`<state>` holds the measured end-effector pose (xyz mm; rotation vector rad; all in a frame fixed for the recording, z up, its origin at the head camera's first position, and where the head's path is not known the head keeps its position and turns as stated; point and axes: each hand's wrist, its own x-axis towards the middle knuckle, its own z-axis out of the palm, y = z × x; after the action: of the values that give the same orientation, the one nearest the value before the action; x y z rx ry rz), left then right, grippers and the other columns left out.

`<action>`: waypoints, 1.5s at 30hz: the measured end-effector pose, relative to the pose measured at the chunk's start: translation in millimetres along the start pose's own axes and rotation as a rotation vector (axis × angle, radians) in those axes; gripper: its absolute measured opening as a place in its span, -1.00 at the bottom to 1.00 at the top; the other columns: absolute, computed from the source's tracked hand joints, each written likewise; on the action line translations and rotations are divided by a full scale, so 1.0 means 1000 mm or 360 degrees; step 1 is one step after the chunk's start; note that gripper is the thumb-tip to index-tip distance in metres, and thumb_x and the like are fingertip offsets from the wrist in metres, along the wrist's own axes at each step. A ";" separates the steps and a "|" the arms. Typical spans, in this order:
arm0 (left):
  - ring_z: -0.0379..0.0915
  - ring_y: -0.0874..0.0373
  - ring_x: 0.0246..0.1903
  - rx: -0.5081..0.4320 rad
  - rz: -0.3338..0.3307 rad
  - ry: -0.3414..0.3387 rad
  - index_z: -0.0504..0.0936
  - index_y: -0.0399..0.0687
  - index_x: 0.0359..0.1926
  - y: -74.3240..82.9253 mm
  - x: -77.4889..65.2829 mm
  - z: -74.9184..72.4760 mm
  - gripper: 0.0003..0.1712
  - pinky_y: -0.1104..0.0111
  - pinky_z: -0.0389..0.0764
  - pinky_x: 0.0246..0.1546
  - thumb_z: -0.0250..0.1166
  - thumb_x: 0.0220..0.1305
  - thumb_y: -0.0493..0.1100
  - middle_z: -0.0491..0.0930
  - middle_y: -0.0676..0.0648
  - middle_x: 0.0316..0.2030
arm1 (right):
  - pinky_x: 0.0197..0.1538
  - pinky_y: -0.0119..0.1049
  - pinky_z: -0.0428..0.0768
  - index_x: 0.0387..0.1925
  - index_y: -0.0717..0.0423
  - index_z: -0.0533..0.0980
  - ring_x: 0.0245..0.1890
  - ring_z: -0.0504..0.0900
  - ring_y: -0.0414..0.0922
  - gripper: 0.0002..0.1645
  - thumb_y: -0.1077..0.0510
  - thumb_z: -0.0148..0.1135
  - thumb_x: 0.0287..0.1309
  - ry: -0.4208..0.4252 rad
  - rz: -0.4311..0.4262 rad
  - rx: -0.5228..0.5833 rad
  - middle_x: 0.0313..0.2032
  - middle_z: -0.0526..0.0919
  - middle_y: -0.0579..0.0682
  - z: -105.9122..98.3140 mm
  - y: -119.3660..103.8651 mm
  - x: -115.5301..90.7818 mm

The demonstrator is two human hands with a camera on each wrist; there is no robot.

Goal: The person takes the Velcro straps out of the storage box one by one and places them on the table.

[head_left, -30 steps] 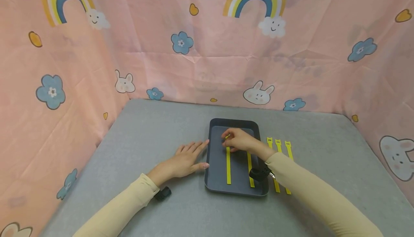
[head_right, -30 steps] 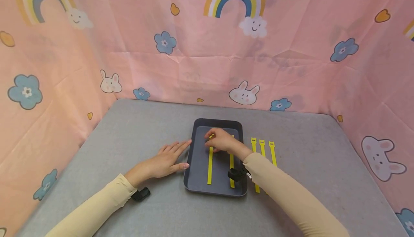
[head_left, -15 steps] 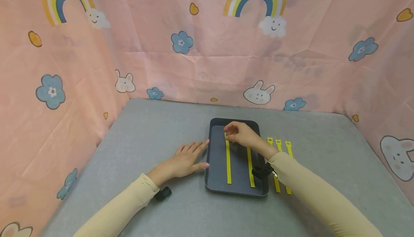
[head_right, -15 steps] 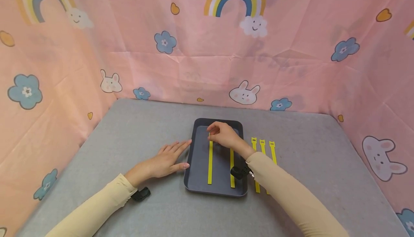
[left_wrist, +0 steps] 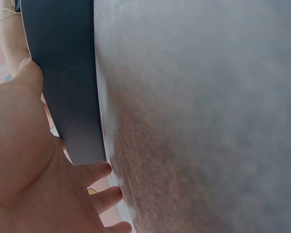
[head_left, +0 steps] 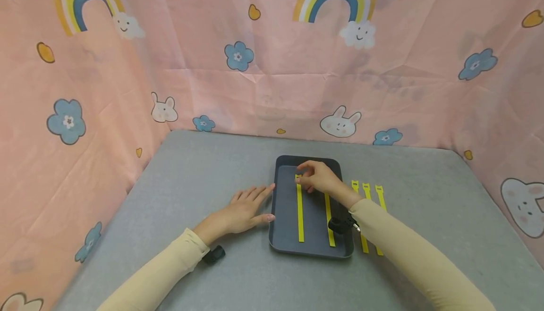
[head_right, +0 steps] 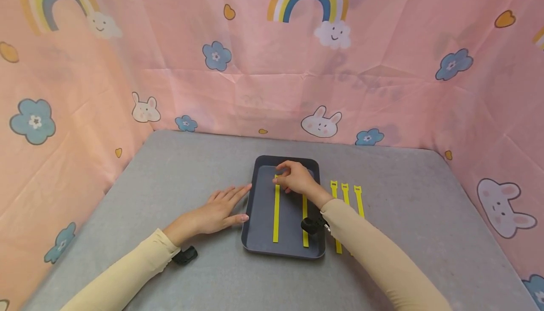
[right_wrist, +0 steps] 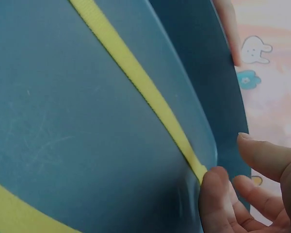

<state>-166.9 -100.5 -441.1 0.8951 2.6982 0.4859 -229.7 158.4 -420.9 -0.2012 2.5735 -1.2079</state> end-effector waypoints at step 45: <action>-0.13 -0.20 0.46 0.0005 0.0000 -0.0022 -0.32 0.27 0.49 0.000 0.001 -0.001 -0.06 -0.21 -0.07 0.36 -0.15 0.27 0.44 -0.03 -0.12 0.48 | -0.63 -0.31 0.41 0.09 0.07 0.47 -0.82 0.43 -0.15 -0.49 0.05 0.33 0.09 0.0170 -0.0039 -0.0372 -0.63 0.54 -0.02 0.012 0.014 0.005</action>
<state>-168.1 -99.6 -440.5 0.8959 2.6873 0.4738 -230.6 157.5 -439.5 -0.2233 2.8116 -0.9466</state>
